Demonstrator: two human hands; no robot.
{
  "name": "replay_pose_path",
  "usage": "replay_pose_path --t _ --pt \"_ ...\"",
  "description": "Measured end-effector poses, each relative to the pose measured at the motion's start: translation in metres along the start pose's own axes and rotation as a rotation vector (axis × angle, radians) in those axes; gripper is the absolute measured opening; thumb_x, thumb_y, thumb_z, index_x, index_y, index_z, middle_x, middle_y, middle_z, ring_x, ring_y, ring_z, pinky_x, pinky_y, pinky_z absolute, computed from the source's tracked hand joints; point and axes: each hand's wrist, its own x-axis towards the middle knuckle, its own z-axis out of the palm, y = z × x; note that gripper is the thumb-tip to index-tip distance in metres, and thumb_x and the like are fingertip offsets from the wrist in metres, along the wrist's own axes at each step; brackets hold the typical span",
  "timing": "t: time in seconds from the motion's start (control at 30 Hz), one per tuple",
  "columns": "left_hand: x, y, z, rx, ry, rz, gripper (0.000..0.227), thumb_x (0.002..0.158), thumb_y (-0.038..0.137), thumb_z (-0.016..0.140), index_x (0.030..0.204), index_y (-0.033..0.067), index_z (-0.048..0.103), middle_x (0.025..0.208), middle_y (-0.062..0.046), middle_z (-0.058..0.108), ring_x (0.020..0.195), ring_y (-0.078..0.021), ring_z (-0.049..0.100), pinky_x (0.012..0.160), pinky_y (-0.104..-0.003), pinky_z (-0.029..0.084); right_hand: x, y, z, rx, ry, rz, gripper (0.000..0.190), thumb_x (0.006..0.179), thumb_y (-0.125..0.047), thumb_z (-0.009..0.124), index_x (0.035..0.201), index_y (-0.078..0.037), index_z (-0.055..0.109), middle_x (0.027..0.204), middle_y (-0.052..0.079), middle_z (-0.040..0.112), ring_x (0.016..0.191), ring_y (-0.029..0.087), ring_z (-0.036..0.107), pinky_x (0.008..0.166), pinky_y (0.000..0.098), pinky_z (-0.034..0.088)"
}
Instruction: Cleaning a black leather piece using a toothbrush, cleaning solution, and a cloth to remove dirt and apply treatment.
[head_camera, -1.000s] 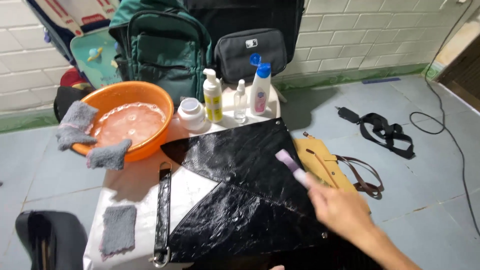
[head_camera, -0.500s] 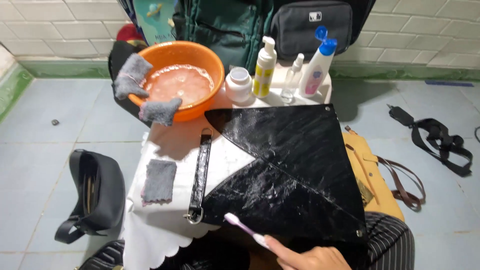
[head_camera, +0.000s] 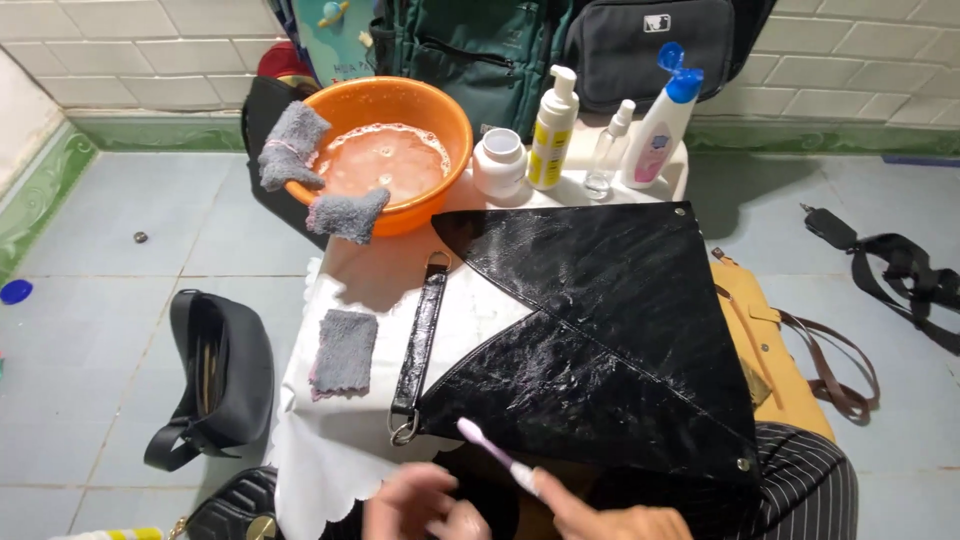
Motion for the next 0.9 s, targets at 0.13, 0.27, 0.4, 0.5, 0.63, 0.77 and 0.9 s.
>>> replay_pose_path --t 0.13,0.27,0.4,0.5,0.63,0.77,0.9 --pt "0.029 -0.026 0.007 0.133 0.198 -0.093 0.050 0.075 0.003 0.071 0.118 -0.0077 0.050 0.099 -0.018 0.053 0.076 -0.0213 0.057 0.064 -0.029 0.054 0.029 -0.032 -0.035 0.113 0.115 0.149 0.054 0.081 -0.013 0.069 0.133 -0.022 0.064 0.029 -0.003 0.057 0.018 0.008 0.048 0.023 0.0307 0.038" --pt "0.046 -0.057 0.014 -0.365 0.039 -0.435 0.042 0.092 0.011 0.063 0.121 -0.0069 0.038 0.090 -0.024 0.051 0.068 -0.0300 0.058 0.058 -0.042 0.054 0.026 -0.046 -0.022 -0.125 0.248 0.092 0.041 0.082 -0.033 0.071 0.121 -0.043 0.069 0.038 0.003 0.051 0.023 0.016 0.035 0.020 0.0389 0.035" --pt "0.049 -0.031 0.023 -0.446 -0.016 -0.478 0.023 0.098 0.014 0.063 0.103 -0.0061 0.054 0.062 -0.011 0.043 0.053 -0.0260 0.053 0.050 -0.039 0.048 0.019 -0.003 -0.047 0.033 0.181 0.468 0.052 0.082 -0.019 0.069 0.132 -0.031 0.065 0.030 0.003 0.058 0.021 0.017 0.053 0.031 0.0347 0.042" --pt "0.055 -0.059 0.028 -0.577 0.049 -0.558 0.021 0.099 0.018 0.063 0.095 -0.0017 0.056 0.060 -0.008 0.043 0.051 -0.0221 0.049 0.045 -0.037 0.043 0.022 0.002 -0.048 0.052 0.149 0.493 0.052 0.082 -0.021 0.068 0.133 -0.032 0.065 0.033 0.004 0.061 0.024 0.018 0.056 0.034 0.0356 0.044" --pt "0.051 -0.076 0.034 -0.582 0.118 -0.639 0.025 0.099 0.023 0.064 0.100 0.0003 0.052 0.062 -0.008 0.042 0.050 -0.0245 0.048 0.045 -0.037 0.040 0.018 0.011 -0.055 0.067 0.095 0.560 0.052 0.083 -0.023 0.066 0.133 -0.034 0.064 0.039 0.006 0.064 0.028 0.020 0.060 0.039 0.0370 0.047" --pt "0.043 -0.089 0.043 -0.582 0.091 -0.636 0.032 0.101 0.025 0.060 0.097 -0.0055 0.052 0.063 -0.013 0.043 0.052 -0.0285 0.048 0.046 -0.040 0.041 0.024 0.019 -0.067 0.085 0.002 0.593 0.051 0.084 -0.026 0.064 0.134 -0.037 0.063 0.047 0.008 0.070 0.034 0.022 0.066 0.046 0.0391 0.052" --pt "0.040 -0.089 0.049 -0.455 0.131 -0.603 0.037 0.103 0.028 0.058 0.089 -0.0042 0.047 0.063 -0.014 0.043 0.048 -0.0311 0.049 0.047 -0.043 0.044 0.026 0.023 -0.078 0.108 -0.084 0.641 0.051 0.085 -0.029 0.062 0.135 -0.040 0.061 0.055 0.010 0.075 0.040 0.025 0.072 0.052 0.0412 0.057"
